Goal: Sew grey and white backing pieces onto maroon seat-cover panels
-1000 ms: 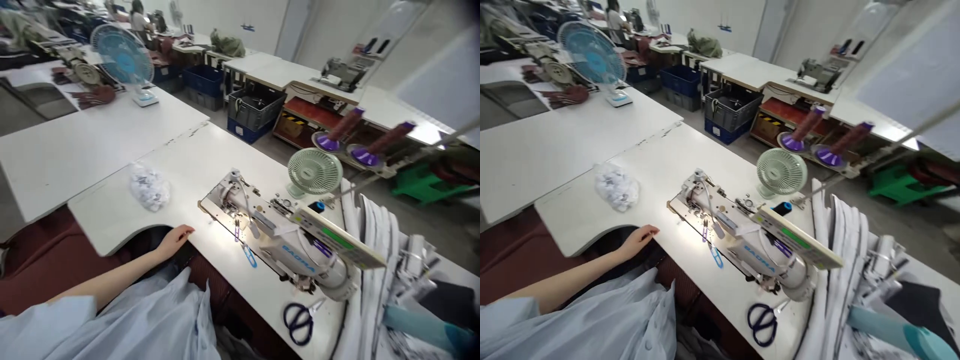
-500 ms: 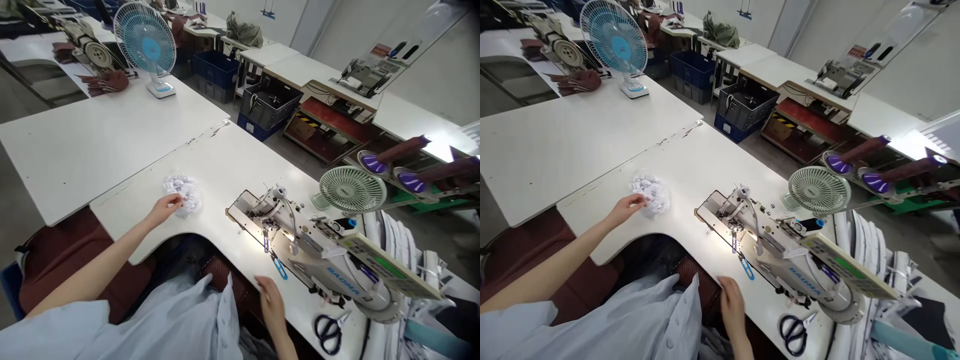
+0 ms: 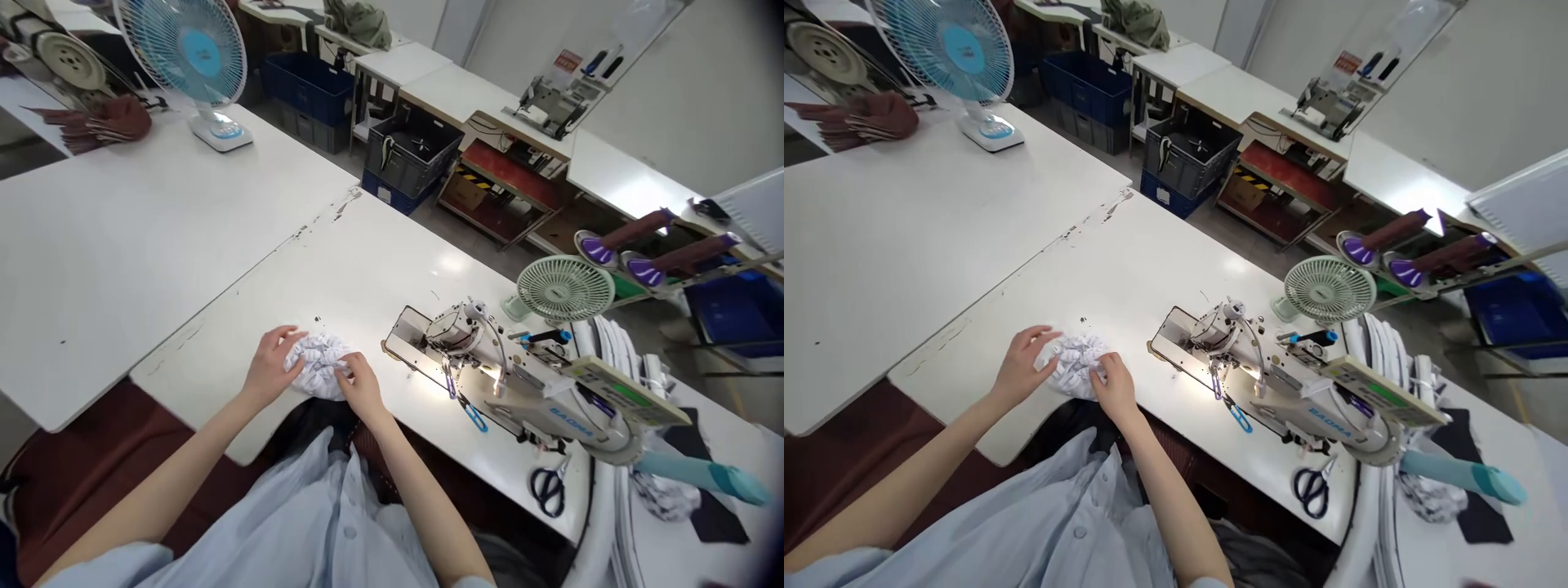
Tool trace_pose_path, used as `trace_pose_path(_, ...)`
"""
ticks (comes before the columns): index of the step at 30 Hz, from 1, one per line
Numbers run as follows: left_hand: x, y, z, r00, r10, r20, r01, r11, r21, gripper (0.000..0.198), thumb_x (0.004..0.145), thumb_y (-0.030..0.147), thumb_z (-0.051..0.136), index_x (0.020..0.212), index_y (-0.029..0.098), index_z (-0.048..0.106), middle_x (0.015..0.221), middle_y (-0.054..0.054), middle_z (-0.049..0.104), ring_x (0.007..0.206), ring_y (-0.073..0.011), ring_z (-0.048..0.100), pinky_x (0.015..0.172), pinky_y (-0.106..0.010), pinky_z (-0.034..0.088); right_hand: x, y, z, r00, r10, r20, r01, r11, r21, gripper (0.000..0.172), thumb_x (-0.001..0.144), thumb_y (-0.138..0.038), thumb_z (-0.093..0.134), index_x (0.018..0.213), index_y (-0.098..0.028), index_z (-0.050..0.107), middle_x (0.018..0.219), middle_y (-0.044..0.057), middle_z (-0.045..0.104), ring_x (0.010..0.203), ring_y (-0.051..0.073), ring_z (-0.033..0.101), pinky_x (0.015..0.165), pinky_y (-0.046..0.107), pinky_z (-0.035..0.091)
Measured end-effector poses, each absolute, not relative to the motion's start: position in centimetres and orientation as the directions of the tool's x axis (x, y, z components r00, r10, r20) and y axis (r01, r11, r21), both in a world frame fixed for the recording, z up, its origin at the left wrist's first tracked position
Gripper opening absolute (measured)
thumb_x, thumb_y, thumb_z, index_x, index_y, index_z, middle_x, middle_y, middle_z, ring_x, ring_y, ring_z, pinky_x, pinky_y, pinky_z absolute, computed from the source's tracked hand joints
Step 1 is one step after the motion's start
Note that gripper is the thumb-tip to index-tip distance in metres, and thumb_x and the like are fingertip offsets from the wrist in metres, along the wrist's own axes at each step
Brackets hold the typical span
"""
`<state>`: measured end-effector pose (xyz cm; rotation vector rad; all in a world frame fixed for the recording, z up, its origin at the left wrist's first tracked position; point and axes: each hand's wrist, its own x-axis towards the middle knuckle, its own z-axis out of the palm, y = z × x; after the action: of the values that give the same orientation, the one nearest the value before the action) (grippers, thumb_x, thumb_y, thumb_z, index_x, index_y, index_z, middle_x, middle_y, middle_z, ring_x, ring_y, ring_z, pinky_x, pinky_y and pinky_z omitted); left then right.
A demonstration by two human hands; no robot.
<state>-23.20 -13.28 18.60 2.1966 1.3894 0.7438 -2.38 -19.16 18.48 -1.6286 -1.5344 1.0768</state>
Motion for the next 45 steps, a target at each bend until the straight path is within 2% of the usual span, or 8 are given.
trace_pose_path(8, -23.1, -9.5, 16.1, 0.345, 0.833, -0.434, 0.868, -0.107, 0.485, 0.053, 0.093, 0.042, 0.042, 0.142, 0.024, 0.043, 0.135, -0.009, 0.055, 0.087, -0.0221, 0.063, 0.072, -0.034, 0.046, -0.8, -22.1, 19.8, 0.326, 0.847, -0.42, -0.405, -0.276, -0.872, 0.012, 0.082, -0.033, 0.058, 0.08, -0.022, 0.055, 0.092, 0.002, 0.059, 0.095, 0.019, 0.061, 0.093, 0.033, 0.045)
trace_pose_path(13, -23.2, -10.1, 14.7, 0.335, 0.791, -0.511, 0.844, -0.01, 0.536, 0.047, 0.08, 0.043, 0.053, 0.123, 0.022, 0.059, 0.112, -0.008, 0.064, 0.077, -0.0223, 0.059, 0.061, -0.031, 0.036, 0.0, -22.8, 18.2, 0.438, 0.726, -0.531, -0.37, -0.392, -0.842, 0.028, 0.076, -0.045, 0.066, 0.084, -0.023, 0.051, 0.071, -0.003, 0.046, 0.068, 0.015, 0.05, 0.073, 0.032, 0.047)
trace_pose_path(20, -22.7, -11.3, 14.3, 0.356, 0.75, -0.558, 0.68, 0.201, 0.705, 0.033, 0.073, 0.054, 0.052, 0.081, 0.022, 0.056, 0.091, -0.007, 0.066, 0.083, -0.0255, 0.064, 0.063, -0.032, 0.046, 1.2, -24.6, 16.0, 0.561, 0.673, -0.481, -0.055, -0.55, -0.833, 0.047, 0.056, -0.02, 0.067, 0.103, -0.024, 0.063, 0.115, 0.005, 0.051, 0.107, 0.022, 0.049, 0.093, 0.035, 0.042)
trace_pose_path(24, -22.4, -11.8, 14.9, 0.383, 0.698, -0.605, 0.409, 0.46, 0.788, 0.043, 0.075, 0.062, 0.053, 0.092, 0.023, 0.049, 0.099, -0.007, 0.069, 0.099, -0.0256, 0.068, 0.077, -0.034, 0.055, 1.5, -24.8, 14.9, 0.452, 0.665, -0.594, -0.19, -0.579, -0.793, 0.021, 0.063, -0.035, 0.068, 0.078, -0.022, 0.062, 0.079, 0.002, 0.06, 0.083, 0.021, 0.057, 0.076, 0.034, 0.046)
trace_pose_path(28, -22.4, -11.7, 15.7, 0.401, 0.641, -0.654, -0.019, 0.72, 0.693, 0.036, 0.07, 0.047, 0.071, 0.084, 0.021, 0.052, 0.092, -0.005, 0.071, 0.104, -0.0262, 0.067, 0.086, -0.038, 0.054, 2.1, -23.8, 14.7, 0.36, 0.682, -0.637, -0.377, -0.518, -0.768, 0.039, 0.066, -0.056, 0.067, 0.08, -0.021, 0.056, 0.079, 0.004, 0.065, 0.081, 0.021, 0.063, 0.071, 0.033, 0.049)
trace_pose_path(32, -21.7, -11.3, 15.2, 0.341, 0.723, -0.6, -0.021, 0.644, 0.764, 0.029, 0.072, 0.046, 0.067, 0.078, 0.02, 0.054, 0.077, -0.001, 0.066, 0.087, -0.0225, 0.068, 0.081, -0.038, 0.055, 3.3, -22.2, 14.2, 0.333, 0.677, -0.657, -0.43, -0.511, -0.744, 0.045, 0.063, -0.059, 0.069, 0.079, -0.021, 0.054, 0.074, 0.003, 0.063, 0.075, 0.02, 0.063, 0.072, 0.035, 0.052)
trace_pose_path(40, -19.9, -11.0, 13.3, 0.297, 0.85, -0.435, 0.169, 0.402, 0.9, 0.036, 0.079, 0.053, 0.061, 0.092, 0.019, 0.056, 0.077, 0.0, 0.06, 0.077, -0.0173, 0.061, 0.081, -0.036, 0.052, 4.2, -22.2, 14.2, 0.59, 0.613, -0.525, -0.189, -0.528, -0.828, 0.052, 0.073, -0.046, 0.064, 0.116, -0.021, 0.051, 0.103, 0.008, 0.062, 0.098, 0.024, 0.058, 0.087, 0.04, 0.047)
trace_pose_path(45, -20.0, -11.6, 13.9, 0.268, 0.929, -0.254, 0.327, 0.16, 0.931, 0.041, 0.084, 0.043, 0.06, 0.12, 0.023, 0.056, 0.115, -0.006, 0.053, 0.07, -0.012, 0.053, 0.079, -0.034, 0.049, 2.7, -23.1, 17.6, 0.636, 0.772, 0.015, 0.561, -0.448, -0.696, 0.04, 0.09, -0.027, 0.052, 0.13, -0.027, 0.053, 0.134, 0.012, 0.047, 0.126, 0.03, 0.038, 0.106, 0.051, 0.026)
